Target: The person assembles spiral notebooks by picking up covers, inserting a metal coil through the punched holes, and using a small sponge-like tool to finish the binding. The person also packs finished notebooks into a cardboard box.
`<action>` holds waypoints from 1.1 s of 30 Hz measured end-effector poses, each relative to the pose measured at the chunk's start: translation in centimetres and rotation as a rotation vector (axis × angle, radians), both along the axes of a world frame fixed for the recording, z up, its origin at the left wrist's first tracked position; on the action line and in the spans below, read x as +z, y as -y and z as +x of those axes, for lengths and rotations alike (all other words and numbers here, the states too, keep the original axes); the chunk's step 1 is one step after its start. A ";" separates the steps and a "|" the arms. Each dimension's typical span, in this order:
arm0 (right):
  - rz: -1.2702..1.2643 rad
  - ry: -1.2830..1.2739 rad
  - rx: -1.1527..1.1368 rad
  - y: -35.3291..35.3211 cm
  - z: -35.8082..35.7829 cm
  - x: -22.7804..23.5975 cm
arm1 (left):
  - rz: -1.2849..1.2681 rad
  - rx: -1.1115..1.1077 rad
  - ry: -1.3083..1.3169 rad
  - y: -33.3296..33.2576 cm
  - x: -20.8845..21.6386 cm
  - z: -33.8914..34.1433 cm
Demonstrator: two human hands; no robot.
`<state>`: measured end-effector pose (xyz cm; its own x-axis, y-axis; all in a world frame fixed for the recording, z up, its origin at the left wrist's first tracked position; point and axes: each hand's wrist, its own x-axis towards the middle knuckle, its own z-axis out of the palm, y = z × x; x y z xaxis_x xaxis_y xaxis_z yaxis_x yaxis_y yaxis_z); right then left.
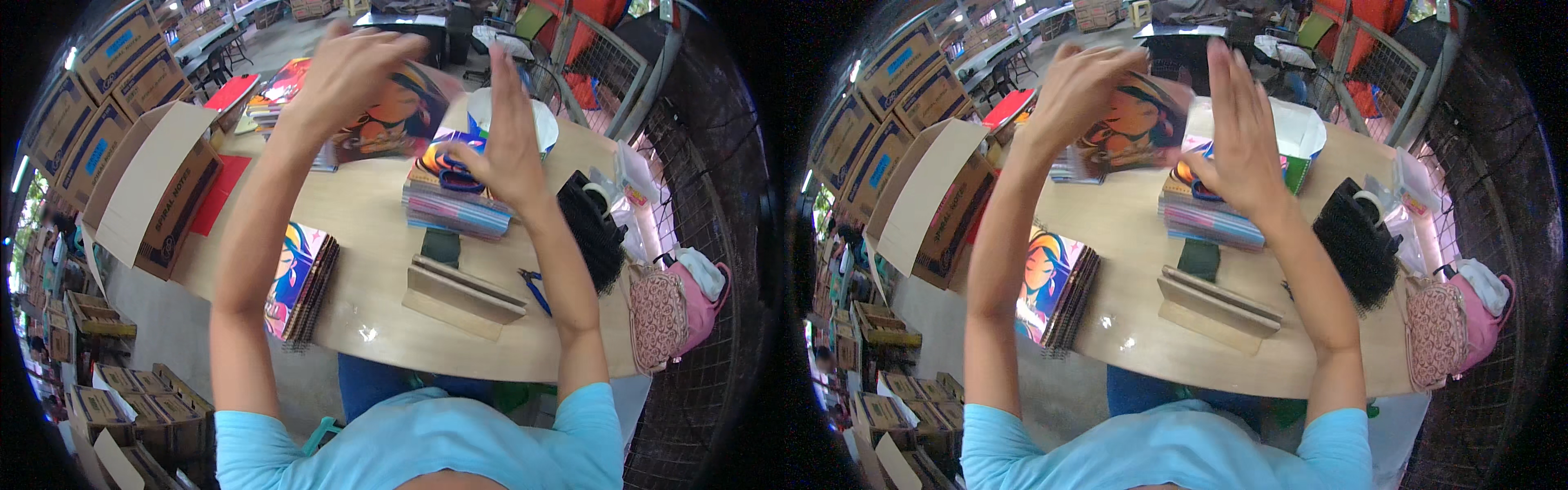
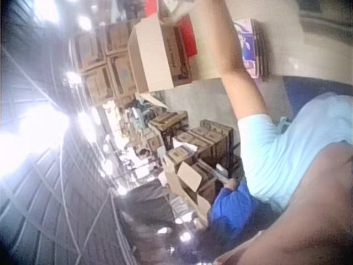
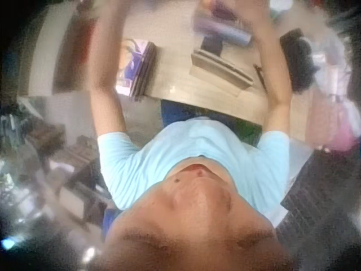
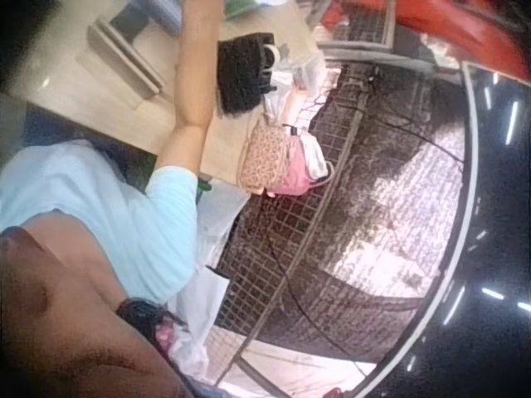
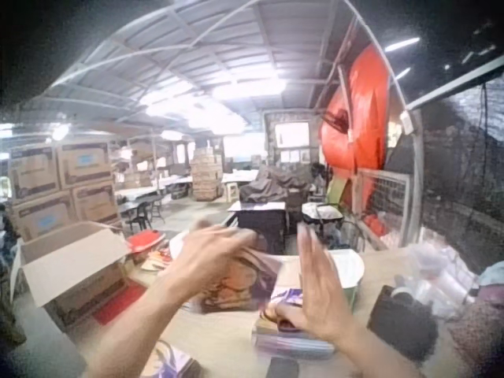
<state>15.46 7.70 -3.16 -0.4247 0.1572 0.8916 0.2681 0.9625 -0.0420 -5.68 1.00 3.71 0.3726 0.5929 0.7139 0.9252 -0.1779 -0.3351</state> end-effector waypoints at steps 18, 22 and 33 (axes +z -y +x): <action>-0.919 -0.326 0.398 9.4 3.9 -9.7 | -0.305 -0.452 1.738 11.5 -21.7 2.6; -0.874 -0.122 0.226 10.6 3.7 -10.2 | -0.363 -0.360 1.764 11.6 -24.9 0.6; -0.815 -0.146 0.174 11.6 5.4 -11.5 | -0.336 -0.489 1.737 11.1 -25.0 2.5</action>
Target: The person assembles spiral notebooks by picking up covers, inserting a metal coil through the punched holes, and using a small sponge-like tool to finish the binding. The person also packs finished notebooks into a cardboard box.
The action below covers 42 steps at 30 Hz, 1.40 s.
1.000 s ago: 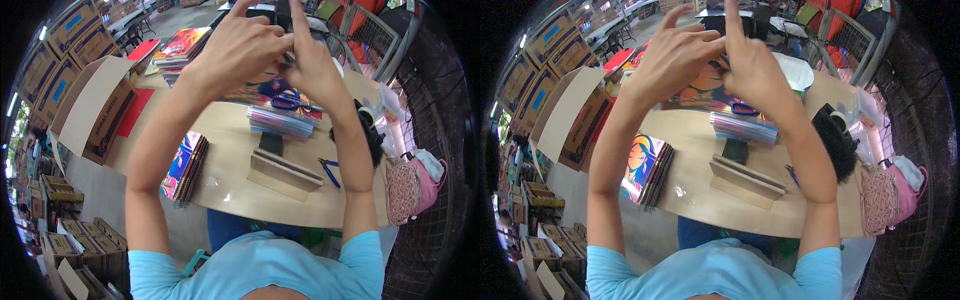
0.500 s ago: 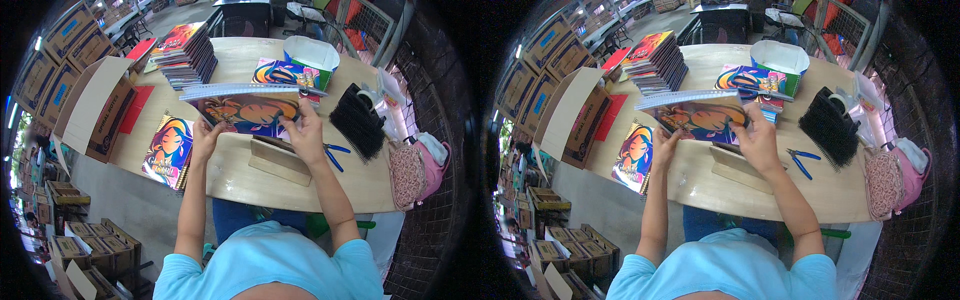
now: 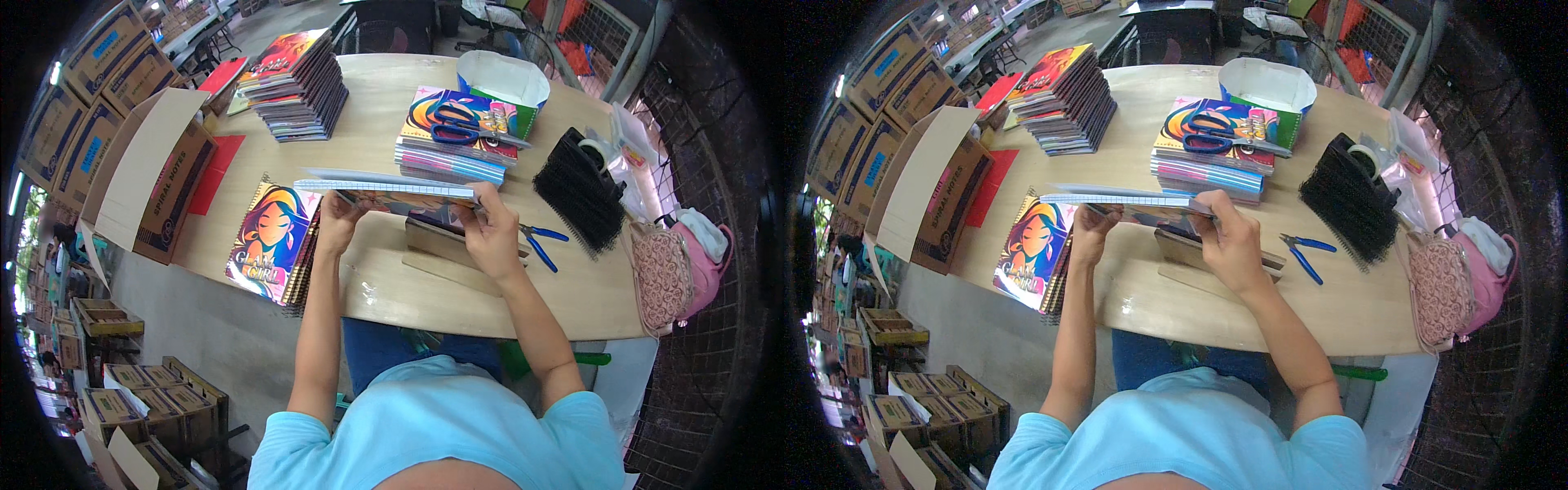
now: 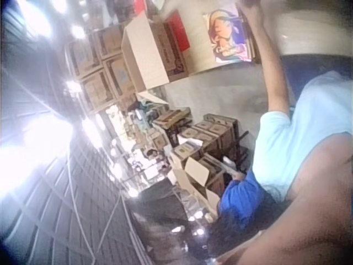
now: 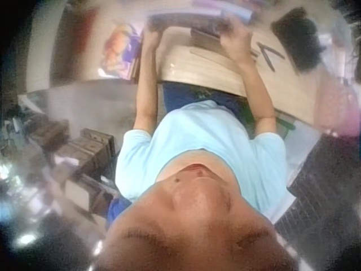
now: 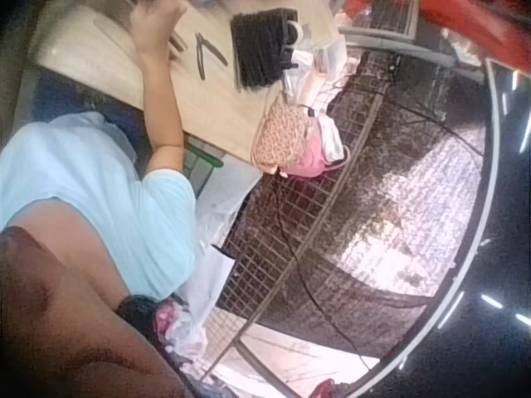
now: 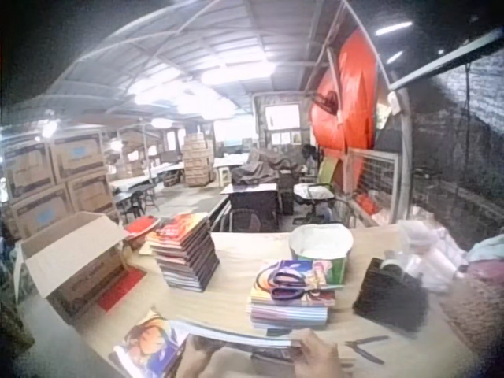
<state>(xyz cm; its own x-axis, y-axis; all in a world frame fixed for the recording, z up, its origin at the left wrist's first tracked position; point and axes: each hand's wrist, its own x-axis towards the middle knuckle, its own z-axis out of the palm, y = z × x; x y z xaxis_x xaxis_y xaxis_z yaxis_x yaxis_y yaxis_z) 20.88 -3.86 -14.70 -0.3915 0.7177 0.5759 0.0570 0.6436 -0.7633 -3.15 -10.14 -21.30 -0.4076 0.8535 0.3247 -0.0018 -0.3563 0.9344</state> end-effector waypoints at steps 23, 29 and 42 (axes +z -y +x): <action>0.004 -0.028 -0.002 1.0 0.4 -0.4 | -0.040 -0.147 0.066 -0.6 -0.6 -0.2; -0.053 0.021 -0.026 0.7 1.1 -1.0 | -0.031 -0.160 0.057 -0.2 -1.5 0.5; -0.256 -0.142 -0.178 3.1 8.3 -11.7 | 0.004 -0.211 -0.147 0.2 -4.0 8.1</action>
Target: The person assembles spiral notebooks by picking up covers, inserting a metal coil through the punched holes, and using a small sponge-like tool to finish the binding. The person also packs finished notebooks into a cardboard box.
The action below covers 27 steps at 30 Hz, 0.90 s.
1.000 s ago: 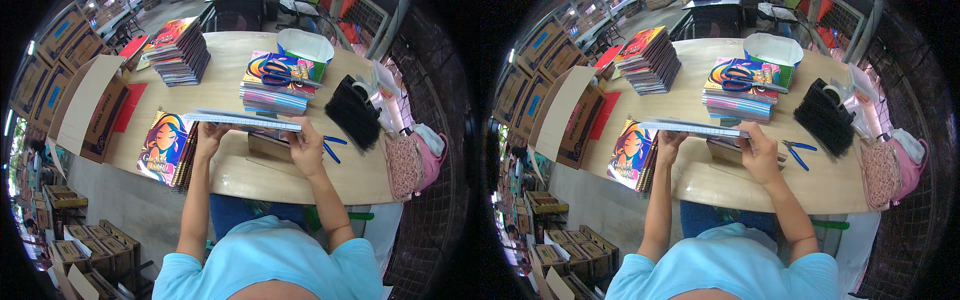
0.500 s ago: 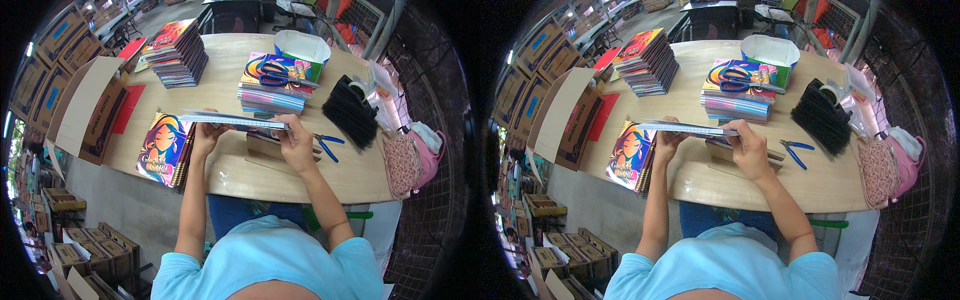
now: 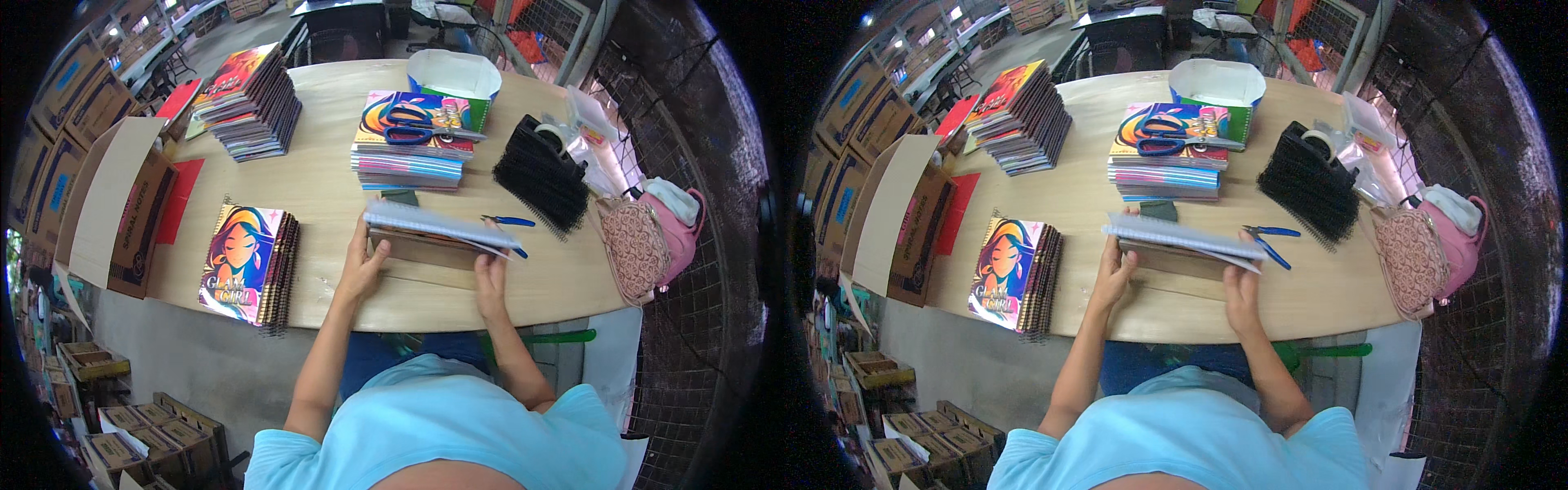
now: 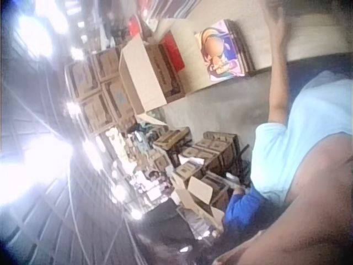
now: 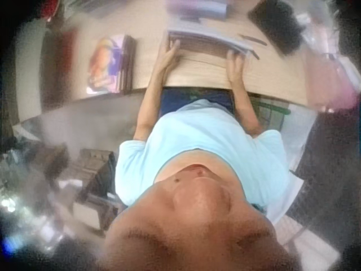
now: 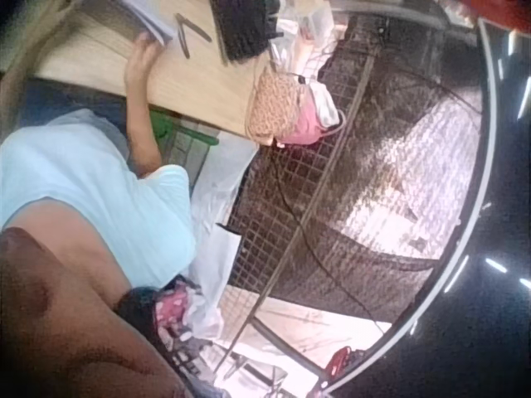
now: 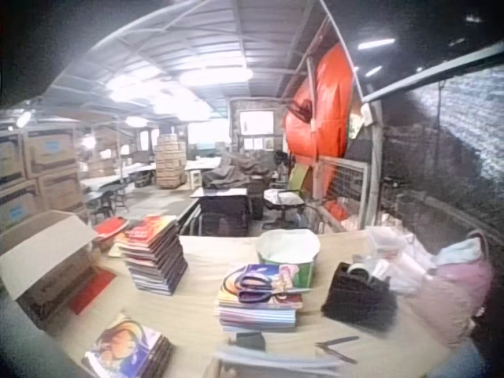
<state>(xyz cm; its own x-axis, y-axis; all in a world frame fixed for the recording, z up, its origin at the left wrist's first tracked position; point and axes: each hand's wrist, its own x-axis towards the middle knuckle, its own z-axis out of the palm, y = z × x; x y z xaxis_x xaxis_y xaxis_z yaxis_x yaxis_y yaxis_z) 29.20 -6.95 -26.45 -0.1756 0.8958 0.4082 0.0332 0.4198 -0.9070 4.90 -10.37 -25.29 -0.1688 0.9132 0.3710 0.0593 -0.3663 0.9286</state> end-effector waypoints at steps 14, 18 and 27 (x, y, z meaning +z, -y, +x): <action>-0.159 -0.277 -0.134 -2.1 -3.4 5.2 | -0.059 0.341 0.297 -1.9 5.6 3.2; -0.171 -0.305 0.013 -1.6 -4.7 5.9 | 0.023 0.519 0.248 -0.8 4.2 2.0; 0.287 1.095 -0.736 -16.8 7.3 4.7 | 0.004 0.526 0.179 -0.8 5.1 1.8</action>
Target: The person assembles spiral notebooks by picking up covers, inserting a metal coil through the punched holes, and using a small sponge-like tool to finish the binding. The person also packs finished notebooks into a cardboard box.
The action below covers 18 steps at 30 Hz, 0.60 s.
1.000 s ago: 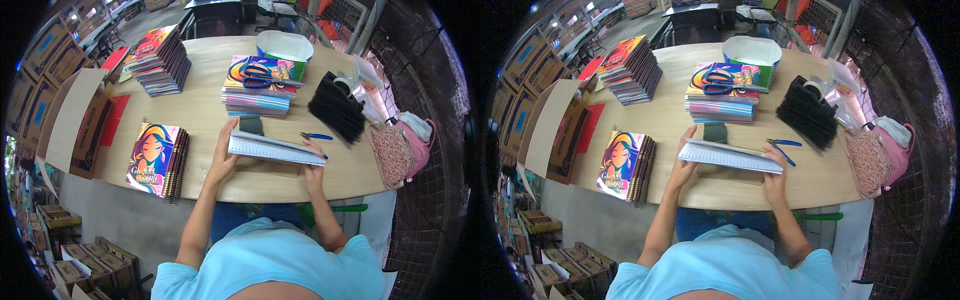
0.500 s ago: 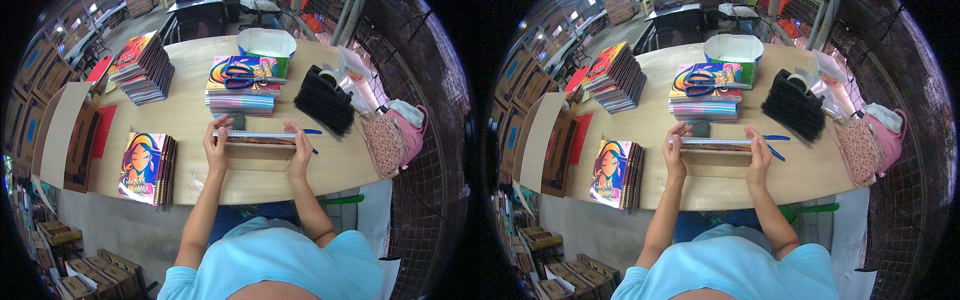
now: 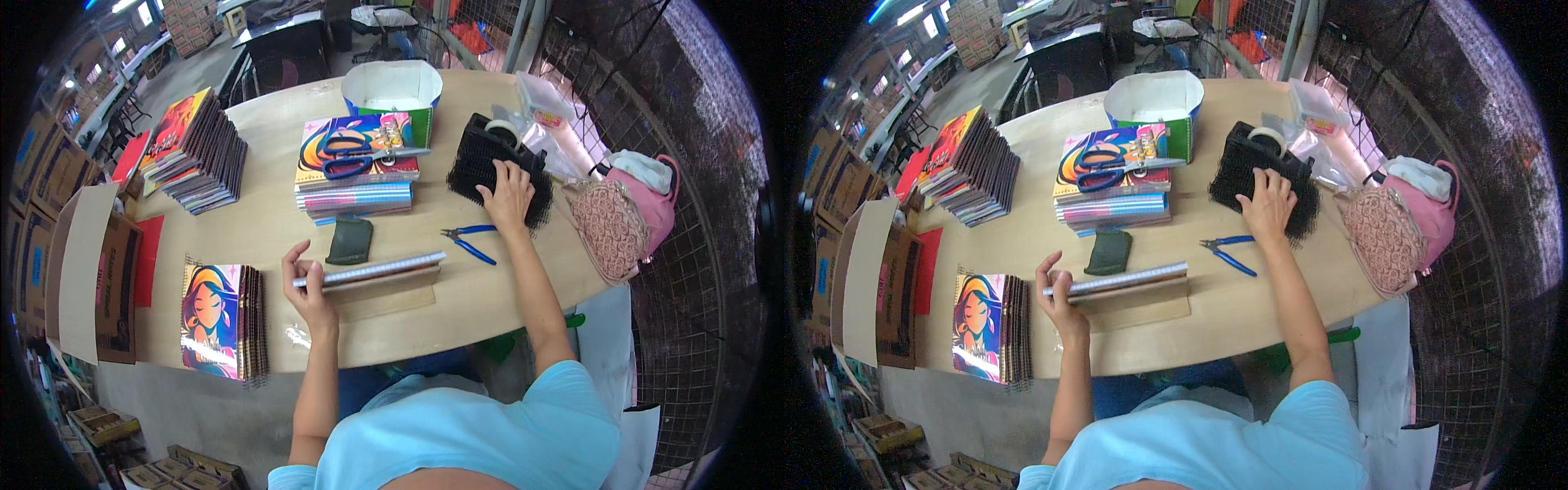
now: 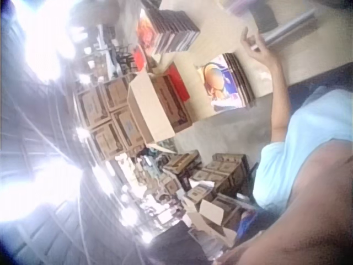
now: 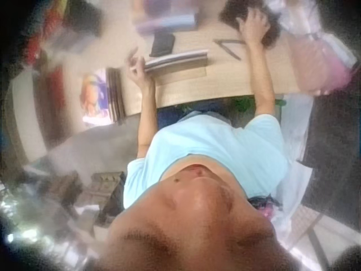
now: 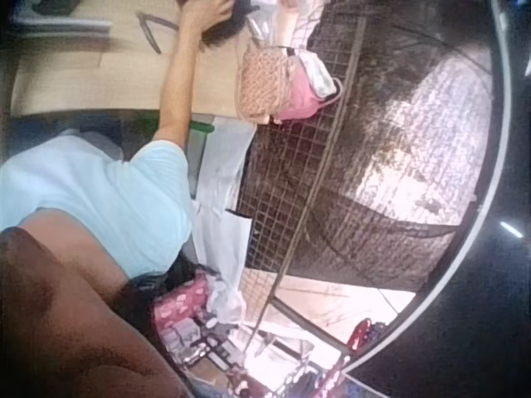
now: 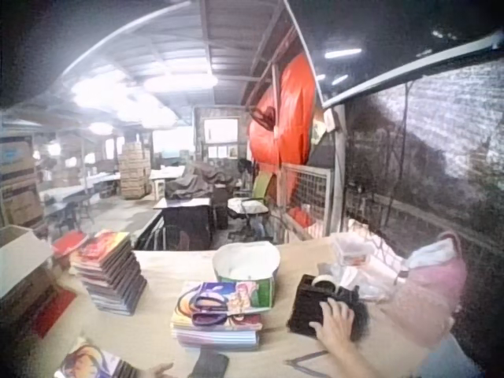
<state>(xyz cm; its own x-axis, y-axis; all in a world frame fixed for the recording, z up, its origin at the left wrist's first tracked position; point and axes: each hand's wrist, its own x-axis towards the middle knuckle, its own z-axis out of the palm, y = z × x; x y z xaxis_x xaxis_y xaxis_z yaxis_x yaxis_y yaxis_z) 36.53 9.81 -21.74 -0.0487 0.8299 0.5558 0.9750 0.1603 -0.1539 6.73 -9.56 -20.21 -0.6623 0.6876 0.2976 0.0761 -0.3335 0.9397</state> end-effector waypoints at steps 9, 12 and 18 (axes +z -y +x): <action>0.227 -0.090 0.220 -4.4 3.1 -1.4 | 0.089 0.366 -0.313 1.5 0.5 1.0; 0.398 -0.108 0.287 -5.2 3.4 -0.2 | 0.174 0.353 -0.820 3.2 3.9 2.6; 0.283 -0.262 0.452 -9.4 5.9 7.9 | -0.089 -0.320 -1.240 1.6 9.5 6.8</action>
